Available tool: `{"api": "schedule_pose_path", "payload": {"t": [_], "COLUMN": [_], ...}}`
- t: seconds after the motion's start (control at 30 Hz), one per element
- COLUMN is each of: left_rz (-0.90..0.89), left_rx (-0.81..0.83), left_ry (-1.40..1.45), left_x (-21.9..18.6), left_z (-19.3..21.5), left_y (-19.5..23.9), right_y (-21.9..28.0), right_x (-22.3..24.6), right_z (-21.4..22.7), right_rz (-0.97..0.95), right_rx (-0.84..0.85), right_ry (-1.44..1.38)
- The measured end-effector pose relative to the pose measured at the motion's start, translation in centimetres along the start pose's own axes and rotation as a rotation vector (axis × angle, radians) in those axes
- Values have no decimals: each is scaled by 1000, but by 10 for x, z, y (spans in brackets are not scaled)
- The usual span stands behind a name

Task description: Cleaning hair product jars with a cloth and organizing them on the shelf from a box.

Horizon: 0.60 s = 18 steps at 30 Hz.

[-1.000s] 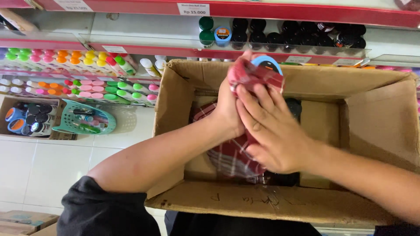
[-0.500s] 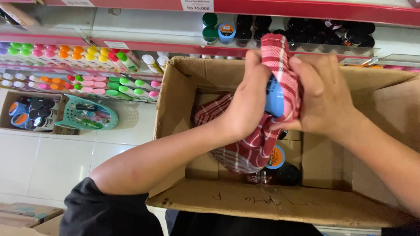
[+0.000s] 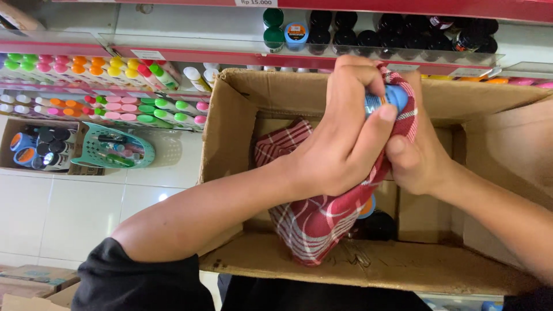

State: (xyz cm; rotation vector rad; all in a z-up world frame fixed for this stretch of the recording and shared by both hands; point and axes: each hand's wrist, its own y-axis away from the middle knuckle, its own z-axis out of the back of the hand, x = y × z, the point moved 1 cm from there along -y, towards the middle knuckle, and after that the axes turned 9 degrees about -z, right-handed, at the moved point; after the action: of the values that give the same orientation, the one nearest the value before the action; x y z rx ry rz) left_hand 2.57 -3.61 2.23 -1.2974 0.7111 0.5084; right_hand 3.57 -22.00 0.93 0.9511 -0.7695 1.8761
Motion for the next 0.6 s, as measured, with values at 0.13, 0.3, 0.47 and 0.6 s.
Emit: {"api": "schedule_pose_path", "payload": {"t": [0.13, 0.3, 0.47, 0.6], "left_rz": [-216, -319, -417, -632], "left_rx": [139, 231, 304, 409], "left_ry": [-131, -168, -99, -190], "left_x": [-8, 9, 13, 14], "left_z": [12, 20, 24, 27], "left_y": [-6, -5, -9, -10], "right_y": [8, 14, 20, 17], "right_x": [17, 11, 5, -5], "right_z": [-1, -3, 1, 6], "right_rz": [-55, -210, -262, -437], "right_rx": [53, 174, 188, 126], "right_ry": [-239, -498, -481, -521]}}
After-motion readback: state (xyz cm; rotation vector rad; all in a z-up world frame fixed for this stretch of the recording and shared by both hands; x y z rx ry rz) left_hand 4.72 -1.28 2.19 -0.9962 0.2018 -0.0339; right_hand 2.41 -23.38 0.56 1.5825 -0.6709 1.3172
